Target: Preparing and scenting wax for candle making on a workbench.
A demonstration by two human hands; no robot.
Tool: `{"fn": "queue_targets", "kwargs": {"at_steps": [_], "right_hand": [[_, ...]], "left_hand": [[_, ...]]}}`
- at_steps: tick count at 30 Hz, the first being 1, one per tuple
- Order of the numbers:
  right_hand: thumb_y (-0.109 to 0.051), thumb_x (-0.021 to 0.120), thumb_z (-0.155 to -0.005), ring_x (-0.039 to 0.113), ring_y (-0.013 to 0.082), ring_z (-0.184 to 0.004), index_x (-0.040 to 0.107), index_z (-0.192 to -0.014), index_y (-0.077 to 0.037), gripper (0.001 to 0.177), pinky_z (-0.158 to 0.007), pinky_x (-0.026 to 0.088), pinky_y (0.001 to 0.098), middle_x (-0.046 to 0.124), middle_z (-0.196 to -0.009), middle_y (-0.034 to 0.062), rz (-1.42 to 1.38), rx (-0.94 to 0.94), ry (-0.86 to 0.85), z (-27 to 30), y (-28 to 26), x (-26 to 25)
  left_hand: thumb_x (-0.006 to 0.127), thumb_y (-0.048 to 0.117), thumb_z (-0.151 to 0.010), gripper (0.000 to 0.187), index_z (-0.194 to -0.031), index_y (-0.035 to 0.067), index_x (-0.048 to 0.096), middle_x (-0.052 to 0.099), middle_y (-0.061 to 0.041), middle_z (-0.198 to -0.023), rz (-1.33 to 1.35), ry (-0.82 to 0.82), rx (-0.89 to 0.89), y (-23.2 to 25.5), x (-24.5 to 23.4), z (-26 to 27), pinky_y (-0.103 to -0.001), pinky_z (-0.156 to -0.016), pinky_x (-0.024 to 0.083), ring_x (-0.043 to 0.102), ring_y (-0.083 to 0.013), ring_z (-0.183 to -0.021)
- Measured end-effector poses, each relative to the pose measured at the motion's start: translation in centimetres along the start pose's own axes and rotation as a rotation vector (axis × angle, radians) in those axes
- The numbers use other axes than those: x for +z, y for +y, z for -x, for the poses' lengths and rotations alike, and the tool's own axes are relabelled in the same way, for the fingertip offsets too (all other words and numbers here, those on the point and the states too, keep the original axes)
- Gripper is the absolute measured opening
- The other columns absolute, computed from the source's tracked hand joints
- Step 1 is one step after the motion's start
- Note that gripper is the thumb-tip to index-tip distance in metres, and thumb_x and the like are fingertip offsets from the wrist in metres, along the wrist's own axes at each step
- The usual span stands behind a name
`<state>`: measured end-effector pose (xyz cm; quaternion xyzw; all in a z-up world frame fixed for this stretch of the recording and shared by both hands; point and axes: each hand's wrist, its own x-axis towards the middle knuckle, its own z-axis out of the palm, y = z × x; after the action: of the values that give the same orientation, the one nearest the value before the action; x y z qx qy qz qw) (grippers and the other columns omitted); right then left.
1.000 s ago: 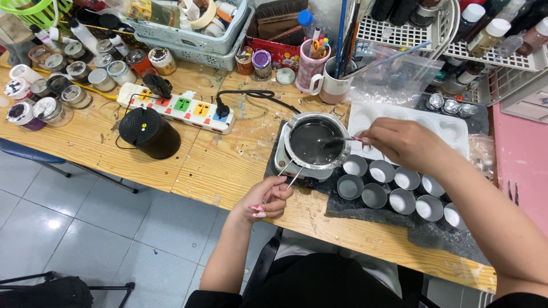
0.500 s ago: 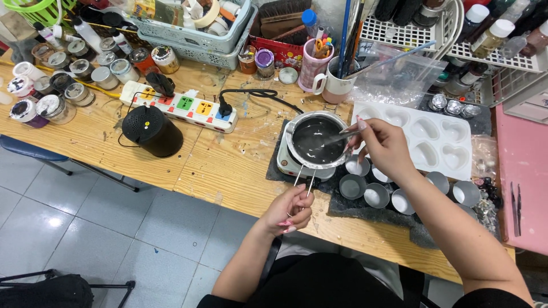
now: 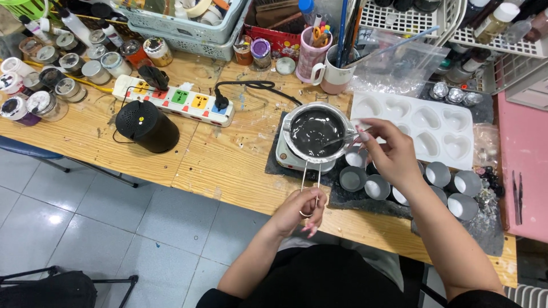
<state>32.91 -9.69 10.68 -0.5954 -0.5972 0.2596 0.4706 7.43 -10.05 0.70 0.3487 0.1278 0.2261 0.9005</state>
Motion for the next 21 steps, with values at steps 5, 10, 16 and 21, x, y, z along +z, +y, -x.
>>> {"fn": "queue_targets", "kwargs": {"at_steps": [5,10,16,21], "right_hand": [[-0.01,0.054,-0.112,0.066,0.0148,-0.097,0.046,-0.149,0.0,0.039,-0.066,0.055,0.0237,0.067,-0.121,0.0157,-0.027,-0.119,0.189,3.8,1.4,-1.2],[-0.013,0.051,-0.118,0.067,0.0134,-0.085,0.048,-0.144,-0.001,0.029,-0.066,0.054,0.0231,0.067,-0.113,0.0158,-0.258,-0.077,0.466,9.6,4.9,0.3],[-0.012,0.057,-0.109,0.07,0.0128,-0.067,0.061,-0.115,-0.004,0.011,-0.058,0.058,0.0245,0.072,-0.09,0.011,-0.056,-0.1,0.463,13.7,7.3,6.0],[-0.015,0.065,-0.096,0.073,0.0176,-0.056,0.072,-0.109,-0.004,0.018,-0.05,0.057,0.0325,0.078,-0.079,0.0102,0.205,0.047,0.043,12.6,5.3,9.6]], "left_hand": [[0.047,0.024,-0.111,0.027,-0.118,-0.001,0.055,0.064,-0.008,-0.076,-0.229,-0.007,0.042,0.1,-0.1,1.0,-0.031,-0.065,0.057,0.066,-0.017,-0.068],[0.061,0.01,-0.102,0.033,-0.133,0.002,0.053,0.07,-0.006,-0.101,-0.378,-0.113,-0.009,1.9,-0.6,3.8,-0.028,-0.083,0.059,0.07,-0.0124,-0.093],[0.065,0.016,-0.091,0.036,-0.126,0.007,0.063,0.077,-0.002,-0.109,-1.034,0.506,0.108,1.3,-0.2,2.5,-0.026,-0.077,0.062,0.075,-0.0122,-0.095],[0.068,0.054,-0.091,0.047,-0.093,0.006,0.068,0.074,-0.012,-0.089,-1.627,0.82,0.078,1.1,1.9,-1.6,-0.043,-0.065,0.056,0.073,-0.0313,-0.08]]}}
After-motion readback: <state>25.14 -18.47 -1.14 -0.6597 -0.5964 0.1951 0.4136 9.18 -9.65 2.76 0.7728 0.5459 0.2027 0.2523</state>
